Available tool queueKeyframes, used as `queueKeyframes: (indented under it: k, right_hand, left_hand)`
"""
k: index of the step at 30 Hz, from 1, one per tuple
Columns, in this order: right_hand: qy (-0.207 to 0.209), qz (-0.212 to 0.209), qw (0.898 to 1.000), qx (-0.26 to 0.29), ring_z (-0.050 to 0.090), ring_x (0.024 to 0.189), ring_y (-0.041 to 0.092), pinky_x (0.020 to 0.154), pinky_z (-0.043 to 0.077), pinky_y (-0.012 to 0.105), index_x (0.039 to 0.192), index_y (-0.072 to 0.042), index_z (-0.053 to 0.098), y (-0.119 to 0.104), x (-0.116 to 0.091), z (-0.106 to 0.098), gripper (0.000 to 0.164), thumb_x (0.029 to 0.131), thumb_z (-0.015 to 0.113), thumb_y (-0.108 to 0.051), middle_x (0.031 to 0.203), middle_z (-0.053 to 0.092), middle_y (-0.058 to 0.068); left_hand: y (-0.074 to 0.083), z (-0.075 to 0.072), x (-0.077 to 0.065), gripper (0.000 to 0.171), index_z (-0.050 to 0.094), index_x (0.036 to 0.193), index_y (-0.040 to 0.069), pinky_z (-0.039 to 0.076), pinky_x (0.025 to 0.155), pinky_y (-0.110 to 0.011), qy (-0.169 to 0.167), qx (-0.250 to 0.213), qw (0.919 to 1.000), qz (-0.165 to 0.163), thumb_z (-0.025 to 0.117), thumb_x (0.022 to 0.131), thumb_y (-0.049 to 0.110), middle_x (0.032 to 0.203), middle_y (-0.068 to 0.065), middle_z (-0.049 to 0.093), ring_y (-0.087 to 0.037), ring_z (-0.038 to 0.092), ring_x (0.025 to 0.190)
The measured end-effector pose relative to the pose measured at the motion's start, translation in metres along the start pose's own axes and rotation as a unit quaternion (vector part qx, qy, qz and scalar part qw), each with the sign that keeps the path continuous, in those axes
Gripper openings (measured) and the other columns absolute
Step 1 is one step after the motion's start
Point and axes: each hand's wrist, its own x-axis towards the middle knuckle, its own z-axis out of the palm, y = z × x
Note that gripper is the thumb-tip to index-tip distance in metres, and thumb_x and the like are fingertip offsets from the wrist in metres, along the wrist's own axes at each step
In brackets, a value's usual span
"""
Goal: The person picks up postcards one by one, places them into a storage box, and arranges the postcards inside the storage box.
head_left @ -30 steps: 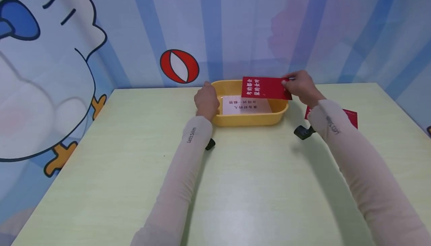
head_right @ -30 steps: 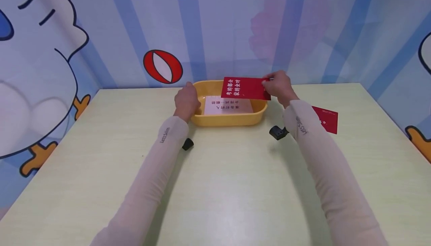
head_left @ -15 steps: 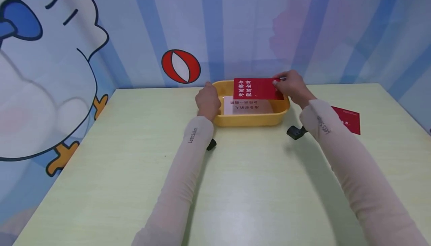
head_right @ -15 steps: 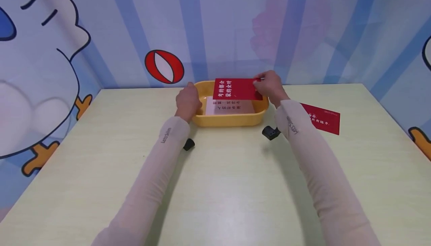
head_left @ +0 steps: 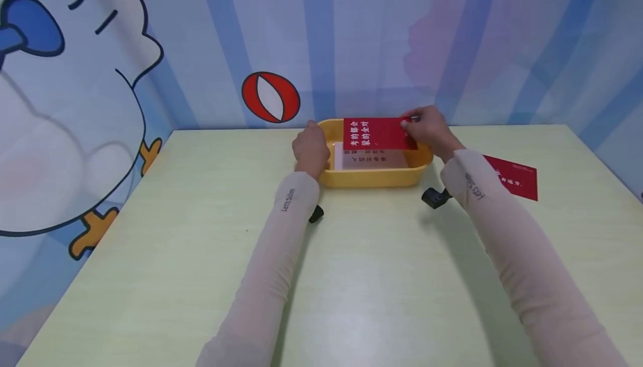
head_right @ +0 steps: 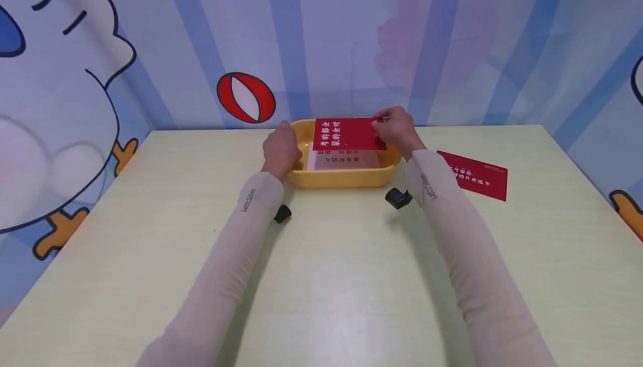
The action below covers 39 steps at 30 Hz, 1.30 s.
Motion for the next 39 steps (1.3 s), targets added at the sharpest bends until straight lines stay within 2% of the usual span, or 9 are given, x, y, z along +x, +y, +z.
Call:
queueKeyframes:
  k: [10,16,20,26,30,36,39]
  right_hand:
    - [-0.028,0.015,0.999,0.000,0.055,0.114,0.030,0.103,0.051,0.041,0.144,-0.007,0.045,0.002,0.004,0.011,0.045,0.101,0.050,-0.019,0.135,0.053,0.019]
    - [-0.017,-0.009,1.000,-0.007,0.055,0.106,0.028,0.099,0.052,0.039,0.142,-0.004,0.046,0.006,0.006,0.015,0.043,0.102,0.047,-0.021,0.131,0.053,0.019]
    - [-0.018,-0.023,0.999,-0.021,0.053,0.107,0.027,0.097,0.051,0.038,0.141,-0.004,0.046,0.010,0.007,0.021,0.042,0.103,0.045,-0.020,0.131,0.052,0.019]
    - [-0.018,-0.052,0.997,-0.046,0.054,0.109,0.030,0.096,0.050,0.042,0.143,-0.004,0.044,0.013,0.005,0.027,0.042,0.103,0.041,-0.018,0.135,0.052,0.018]
    - [-0.010,-0.063,0.996,-0.065,0.054,0.107,0.030,0.096,0.051,0.043,0.142,-0.003,0.044,0.013,0.005,0.029,0.041,0.103,0.039,-0.017,0.133,0.054,0.019]
    - [-0.009,-0.060,0.995,-0.081,0.052,0.114,0.031,0.103,0.047,0.046,0.145,-0.004,0.035,0.013,0.004,0.031,0.047,0.104,0.043,-0.026,0.138,0.049,0.020]
    - [-0.014,-0.043,0.995,-0.084,0.049,0.118,0.032,0.104,0.048,0.047,0.146,-0.006,0.030,0.012,0.002,0.032,0.054,0.101,0.050,-0.030,0.138,0.047,0.019]
  left_hand:
    - [0.000,0.001,0.005,0.052,0.040,0.128,0.006,0.059,0.085,-0.034,0.004,-0.010,0.9999,-0.008,0.069,0.089,0.025,0.109,-0.006,0.066,-0.019,0.068,0.098]
    - [0.002,0.000,0.007,0.053,0.040,0.129,0.006,0.059,0.085,-0.035,0.005,-0.016,0.9999,-0.003,0.070,0.089,0.024,0.109,-0.007,0.067,-0.020,0.068,0.097]
    - [0.001,0.001,0.005,0.054,0.039,0.131,0.006,0.059,0.085,-0.036,0.004,-0.011,0.9999,-0.004,0.068,0.090,0.025,0.108,-0.007,0.067,-0.020,0.068,0.097]
    - [-0.001,0.001,0.002,0.058,0.037,0.136,0.004,0.059,0.086,-0.036,0.005,-0.008,0.9999,-0.004,0.067,0.091,0.024,0.109,-0.008,0.067,-0.021,0.068,0.100]
    - [-0.002,0.001,0.001,0.056,0.038,0.133,0.004,0.059,0.085,-0.035,0.010,-0.007,0.9999,-0.003,0.067,0.090,0.024,0.107,-0.008,0.066,-0.021,0.067,0.099]
    - [-0.002,0.002,0.000,0.054,0.039,0.130,0.005,0.059,0.086,-0.035,0.011,-0.007,0.9999,-0.001,0.070,0.089,0.023,0.105,-0.007,0.065,-0.020,0.067,0.096]
    - [-0.002,0.002,0.000,0.055,0.038,0.131,0.004,0.059,0.086,-0.035,0.010,-0.007,0.9999,0.003,0.069,0.090,0.023,0.106,-0.008,0.065,-0.021,0.067,0.097]
